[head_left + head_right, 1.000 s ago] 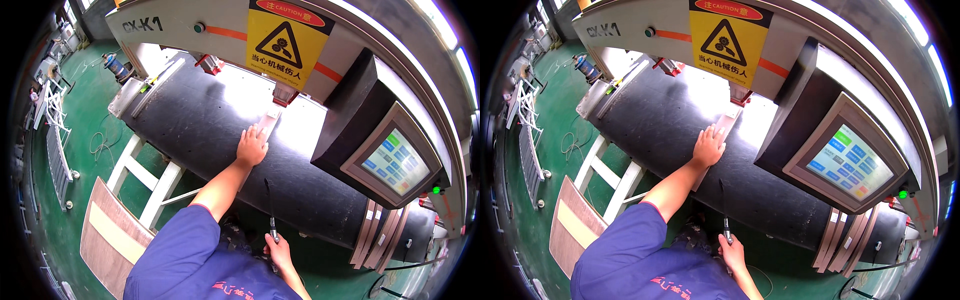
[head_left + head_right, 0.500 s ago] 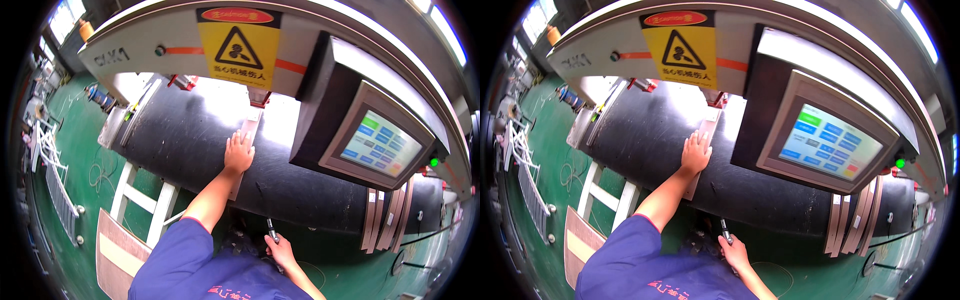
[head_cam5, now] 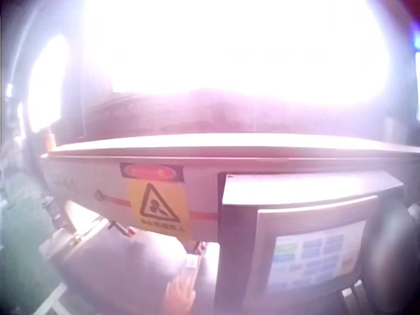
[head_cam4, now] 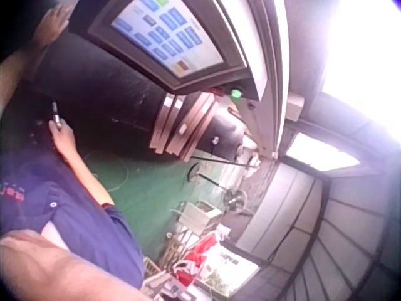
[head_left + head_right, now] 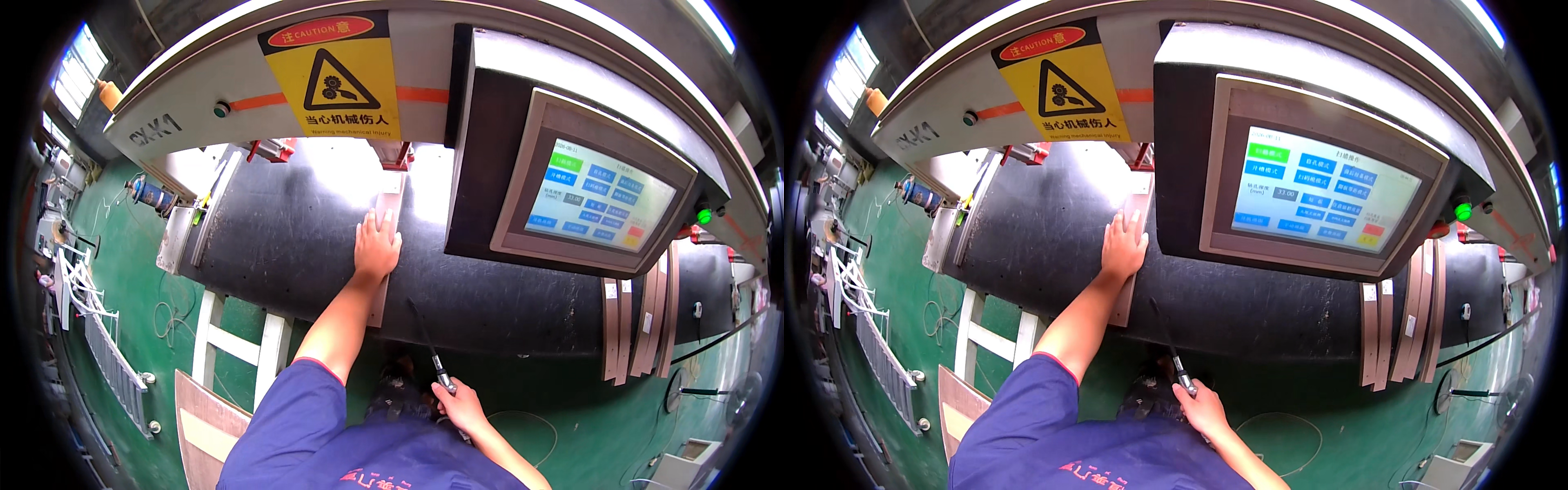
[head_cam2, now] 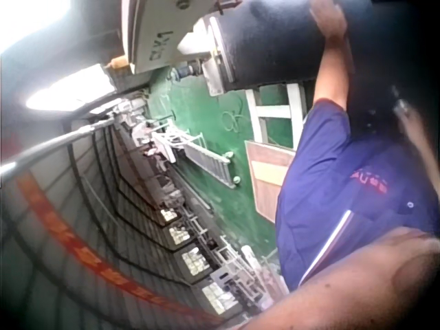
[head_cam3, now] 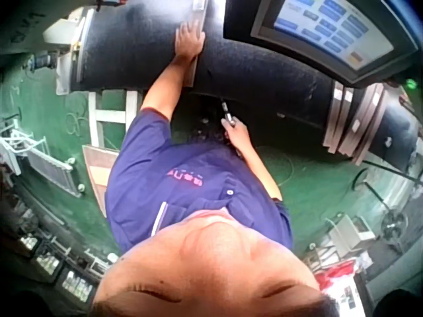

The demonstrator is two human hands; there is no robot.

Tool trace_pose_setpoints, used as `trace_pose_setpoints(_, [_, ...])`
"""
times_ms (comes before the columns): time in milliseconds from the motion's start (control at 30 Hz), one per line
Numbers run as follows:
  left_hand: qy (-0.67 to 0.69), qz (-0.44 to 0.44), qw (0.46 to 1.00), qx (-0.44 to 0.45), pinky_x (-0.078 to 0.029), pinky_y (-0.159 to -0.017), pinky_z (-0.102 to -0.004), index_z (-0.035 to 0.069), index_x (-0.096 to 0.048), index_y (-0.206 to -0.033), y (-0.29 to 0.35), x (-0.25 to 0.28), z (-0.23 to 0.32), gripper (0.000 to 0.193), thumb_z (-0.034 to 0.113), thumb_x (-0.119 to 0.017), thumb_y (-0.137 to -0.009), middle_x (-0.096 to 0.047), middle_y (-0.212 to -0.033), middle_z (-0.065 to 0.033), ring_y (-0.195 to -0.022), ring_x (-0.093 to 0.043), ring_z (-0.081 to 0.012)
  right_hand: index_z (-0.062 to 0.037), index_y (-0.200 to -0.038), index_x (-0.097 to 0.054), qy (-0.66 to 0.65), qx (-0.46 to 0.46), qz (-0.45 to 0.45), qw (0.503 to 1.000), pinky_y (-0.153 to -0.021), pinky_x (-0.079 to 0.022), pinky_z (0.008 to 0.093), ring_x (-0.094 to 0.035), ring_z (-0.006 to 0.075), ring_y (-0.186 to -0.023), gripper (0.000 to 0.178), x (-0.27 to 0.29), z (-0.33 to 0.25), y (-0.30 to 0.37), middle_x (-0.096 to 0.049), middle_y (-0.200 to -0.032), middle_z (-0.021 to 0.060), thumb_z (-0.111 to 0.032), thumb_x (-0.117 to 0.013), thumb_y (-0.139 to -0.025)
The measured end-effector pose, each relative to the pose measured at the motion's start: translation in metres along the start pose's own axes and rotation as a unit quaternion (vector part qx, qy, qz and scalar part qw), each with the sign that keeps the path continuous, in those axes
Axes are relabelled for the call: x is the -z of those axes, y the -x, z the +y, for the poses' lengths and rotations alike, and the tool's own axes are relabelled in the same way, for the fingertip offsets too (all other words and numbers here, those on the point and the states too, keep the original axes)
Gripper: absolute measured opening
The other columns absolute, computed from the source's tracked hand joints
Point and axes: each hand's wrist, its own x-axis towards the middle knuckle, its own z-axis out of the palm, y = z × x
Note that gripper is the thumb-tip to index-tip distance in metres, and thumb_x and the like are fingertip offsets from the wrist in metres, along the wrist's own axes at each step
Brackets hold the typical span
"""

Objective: The person places wood planks onto a woodworking machine, aligns them against guides, and uses an air nozzle to clean the surface and components before and after processing.

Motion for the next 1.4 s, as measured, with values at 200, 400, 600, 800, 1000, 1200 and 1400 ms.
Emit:
trace_pose_setpoints(200, [-0.015,0.021,1.0,-0.006,-0.026,-0.116,-0.05,0.012,-0.041,-0.146,0.0,-0.004,-0.001,0.061,0.036,-0.056,-0.092,-0.035,-0.147,-0.0269,-0.137,-0.036,-0.0391,-0.0033,-0.088,-0.059,-0.003,-0.002,-0.004,1.0,-0.058,-0.048,0.032,-0.063,0.0162,-0.058,0.035,-0.005,-0.006,-0.003,-0.063,-0.064,0.0054,-0.037,-0.061,-0.094])
trace_pose_setpoints(400, [0.021,0.009,0.999,-0.031,-0.025,-0.117,-0.0491,0.012,-0.04,-0.146,-0.009,-0.004,-0.006,0.061,0.035,-0.055,-0.092,-0.034,-0.148,-0.0282,-0.137,-0.035,-0.0415,-0.0031,-0.088,-0.059,0.012,0.004,-0.017,1.0,-0.059,-0.048,0.0323,-0.064,0.0173,-0.06,0.036,-0.012,-0.003,-0.008,-0.064,-0.066,0.0061,-0.038,-0.061,-0.094])
trace_pose_setpoints(600, [0.02,-0.015,0.999,-0.02,-0.022,-0.118,-0.0485,0.012,-0.038,-0.148,-0.01,-0.001,-0.004,0.062,0.035,-0.054,-0.093,-0.031,-0.15,-0.0273,-0.14,-0.032,-0.0389,-0.003,-0.087,-0.058,0.008,0.014,0.002,1.0,-0.059,-0.048,0.0323,-0.064,0.018,-0.06,0.035,-0.01,-0.008,-0.005,-0.064,-0.066,0.0066,-0.038,-0.062,-0.094])
trace_pose_setpoints(800, [-0.026,0.007,0.999,-0.018,-0.022,-0.118,-0.0507,0.014,-0.039,-0.147,-0.011,-0.008,-0.008,0.063,0.042,-0.054,-0.093,-0.032,-0.149,-0.0261,-0.139,-0.032,-0.0409,-0.0038,-0.086,-0.058,-0.015,0.01,0.008,1.0,-0.056,-0.048,0.0294,-0.061,0.0128,-0.059,0.031,-0.005,-0.017,0.005,-0.061,-0.066,0.0035,-0.033,-0.062,-0.095])
trace_pose_setpoints(1000, [0.052,0.123,0.99,-0.037,-0.027,-0.112,-0.0544,0.012,-0.045,-0.141,-0.02,0.008,-0.015,0.059,0.042,-0.057,-0.091,-0.038,-0.145,-0.0237,-0.134,-0.038,-0.0415,-0.0034,-0.087,-0.057,-0.046,0.018,0.017,0.999,-0.055,-0.047,0.0284,-0.06,0.0104,-0.059,0.029,0.002,-0.014,0.024,-0.061,-0.065,0.0028,-0.031,-0.063,-0.095])
trace_pose_setpoints(1200, [0.169,0.147,0.975,-0.006,-0.042,-0.098,-0.0464,0.002,-0.051,-0.128,-0.014,0.093,-0.03,0.045,0.027,-0.063,-0.092,-0.057,-0.122,-0.019,-0.114,-0.055,-0.035,-0.0035,-0.085,-0.056,-0.058,0.034,0.02,0.998,-0.057,-0.05,0.0294,-0.061,0.0114,-0.06,0.03,0.009,-0.007,0.032,-0.061,-0.065,0.0034,-0.032,-0.063,-0.095])
trace_pose_setpoints(1400, [0.028,-0.048,0.998,-0.021,-0.036,-0.11,-0.0458,0.003,-0.044,-0.139,0.057,0.09,-0.055,0.062,0.042,-0.057,-0.093,-0.048,-0.141,-0.023,-0.133,-0.043,-0.0385,-0.006,-0.084,-0.056,-0.074,0.07,-0.012,0.995,-0.056,-0.05,0.0262,-0.059,0.0092,-0.06,0.025,0.01,-0.008,0.029,-0.058,-0.066,0.0007,-0.028,-0.063,-0.095])
